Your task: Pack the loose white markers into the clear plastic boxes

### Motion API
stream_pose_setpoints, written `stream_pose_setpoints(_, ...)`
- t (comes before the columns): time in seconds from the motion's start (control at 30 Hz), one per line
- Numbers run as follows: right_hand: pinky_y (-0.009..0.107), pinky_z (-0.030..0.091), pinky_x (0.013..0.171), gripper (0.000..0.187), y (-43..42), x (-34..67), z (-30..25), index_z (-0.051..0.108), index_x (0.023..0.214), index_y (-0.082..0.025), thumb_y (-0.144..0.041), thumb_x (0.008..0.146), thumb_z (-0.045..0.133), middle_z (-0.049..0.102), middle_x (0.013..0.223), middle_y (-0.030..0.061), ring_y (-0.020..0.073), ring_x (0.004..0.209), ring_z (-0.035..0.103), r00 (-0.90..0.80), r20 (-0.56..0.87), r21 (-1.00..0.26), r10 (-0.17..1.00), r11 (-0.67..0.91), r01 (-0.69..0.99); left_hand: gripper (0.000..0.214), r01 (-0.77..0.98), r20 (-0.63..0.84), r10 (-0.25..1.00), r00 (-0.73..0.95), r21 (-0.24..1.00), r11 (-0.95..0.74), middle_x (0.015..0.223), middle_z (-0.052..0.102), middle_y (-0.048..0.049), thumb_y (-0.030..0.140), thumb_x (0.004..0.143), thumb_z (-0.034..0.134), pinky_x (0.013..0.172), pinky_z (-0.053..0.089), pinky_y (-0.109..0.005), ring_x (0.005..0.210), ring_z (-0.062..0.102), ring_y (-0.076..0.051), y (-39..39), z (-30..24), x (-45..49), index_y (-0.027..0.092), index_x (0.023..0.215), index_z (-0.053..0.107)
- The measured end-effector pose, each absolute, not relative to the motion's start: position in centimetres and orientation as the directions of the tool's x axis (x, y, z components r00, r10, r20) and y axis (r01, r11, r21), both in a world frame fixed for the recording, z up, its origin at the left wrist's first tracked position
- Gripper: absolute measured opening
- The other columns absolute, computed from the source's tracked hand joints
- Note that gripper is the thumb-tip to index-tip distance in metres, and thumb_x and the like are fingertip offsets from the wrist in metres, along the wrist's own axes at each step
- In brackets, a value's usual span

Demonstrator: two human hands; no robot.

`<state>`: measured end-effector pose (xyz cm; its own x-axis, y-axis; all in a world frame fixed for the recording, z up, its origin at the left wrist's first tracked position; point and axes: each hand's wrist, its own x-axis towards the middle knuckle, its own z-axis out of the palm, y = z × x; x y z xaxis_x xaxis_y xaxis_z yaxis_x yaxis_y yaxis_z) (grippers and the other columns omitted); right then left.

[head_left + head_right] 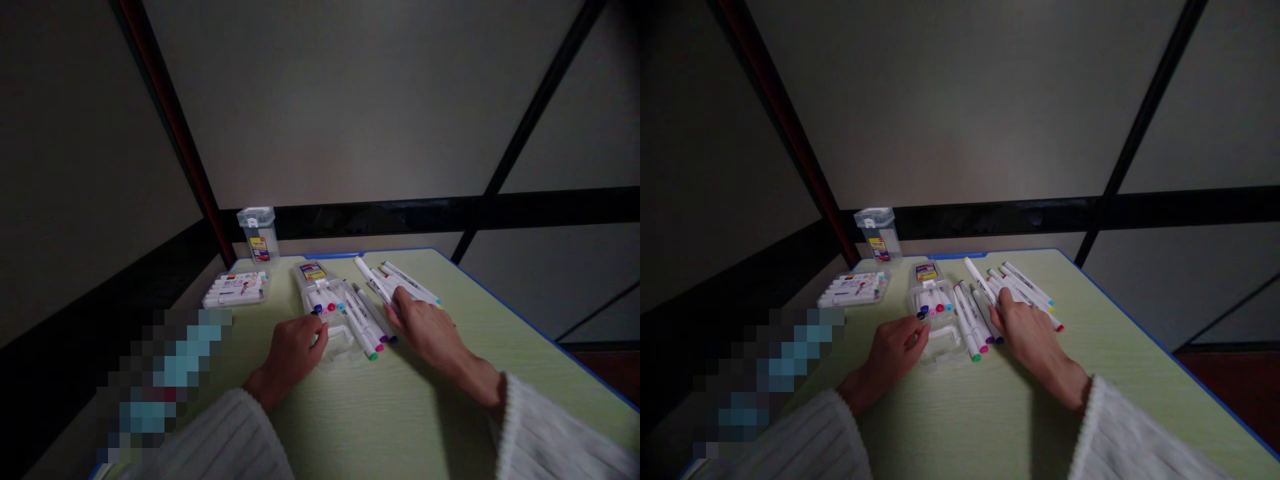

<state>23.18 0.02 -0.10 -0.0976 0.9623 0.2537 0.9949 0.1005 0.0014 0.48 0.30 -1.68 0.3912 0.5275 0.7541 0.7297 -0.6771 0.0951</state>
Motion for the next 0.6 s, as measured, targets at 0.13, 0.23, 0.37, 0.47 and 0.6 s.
stream_pose_setpoints(0.13, 0.026, 0.018, 0.046, 0.022, 0.04, 23.26, -0.36, 0.042, 0.085, -0.018, -0.035, 0.091, 0.029, 0.062, 0.059, 0.0047, 0.0179, 0.049, 0.056, -0.147, 0.315, -0.05, 0.937, 0.172, 0.984, 0.027, 0.732, 0.763, 0.518, 0.385, 0.089, -0.675, 0.044, 0.043, 0.0055, 0.015, 0.08, 0.046, 0.041, 0.027, -0.019, 0.037, 0.036, -0.006, 0.3, -1.68, 0.46, 0.017, 0.052, 0.045)
stream_pose_setpoints(0.23, 0.025, 0.019, 0.045, 0.022, 0.14, 23.31, -0.49, 0.042, 0.084, -0.018, -0.035, 0.09, 0.029, 0.06, 0.056, 0.0037, 0.0178, 0.046, 0.055, -0.158, 0.349, -0.096, 0.924, 0.203, 0.974, 0.028, 0.729, 0.769, 0.512, 0.384, 0.087, -0.679, 0.044, 0.043, 0.0057, 0.015, 0.08, 0.046, 0.041, 0.027, -0.019, 0.037, 0.036, -0.006, 0.25, -1.62, 0.51, 0.017, 0.052, 0.045)
stream_pose_setpoints(0.37, 0.025, 0.021, 0.045, 0.021, 0.13, 23.3, -0.37, 0.042, 0.084, -0.018, -0.034, 0.09, 0.029, 0.061, 0.056, 0.0041, 0.0182, 0.046, 0.055, -0.182, 0.37, -0.143, 0.911, 0.249, 0.958, 0.029, 0.722, 0.775, 0.503, 0.382, 0.09, -0.686, 0.044, 0.042, 0.0058, 0.015, 0.081, 0.045, 0.041, 0.028, -0.019, 0.036, 0.036, -0.006, 0.13, -1.41, 0.61, 0.017, 0.052, 0.045)
stream_pose_setpoints(0.47, 0.025, 0.02, 0.045, 0.02, 0.01, 23.23, -0.25, 0.043, 0.085, -0.018, -0.032, 0.09, 0.03, 0.061, 0.055, 0.0037, 0.0183, 0.046, 0.055, -0.186, 0.356, -0.149, 0.916, 0.252, 0.956, 0.029, 0.721, 0.781, 0.504, 0.37, 0.1, -0.685, 0.044, 0.042, 0.0056, 0.016, 0.081, 0.045, 0.041, 0.028, -0.019, 0.037, 0.036, -0.006, 0.1, -1.3, 0.61, 0.017, 0.052, 0.045)
stream_pose_setpoints(0.6, 0.025, 0.019, 0.044, 0.02, -0.14, 23.15, -0.3, 0.045, 0.085, -0.017, -0.03, 0.089, 0.031, 0.058, 0.054, 0.0029, 0.0169, 0.045, 0.053, -0.22, 0.383, -0.125, 0.897, 0.287, 0.95, 0.027, 0.72, 0.776, 0.531, 0.341, 0.148, -0.678, 0.045, 0.044, 0.0054, 0.018, 0.082, 0.045, 0.041, 0.027, -0.018, 0.037, 0.037, -0.005, 0.08, -1.32, 0.57, 0.017, 0.055, 0.048)
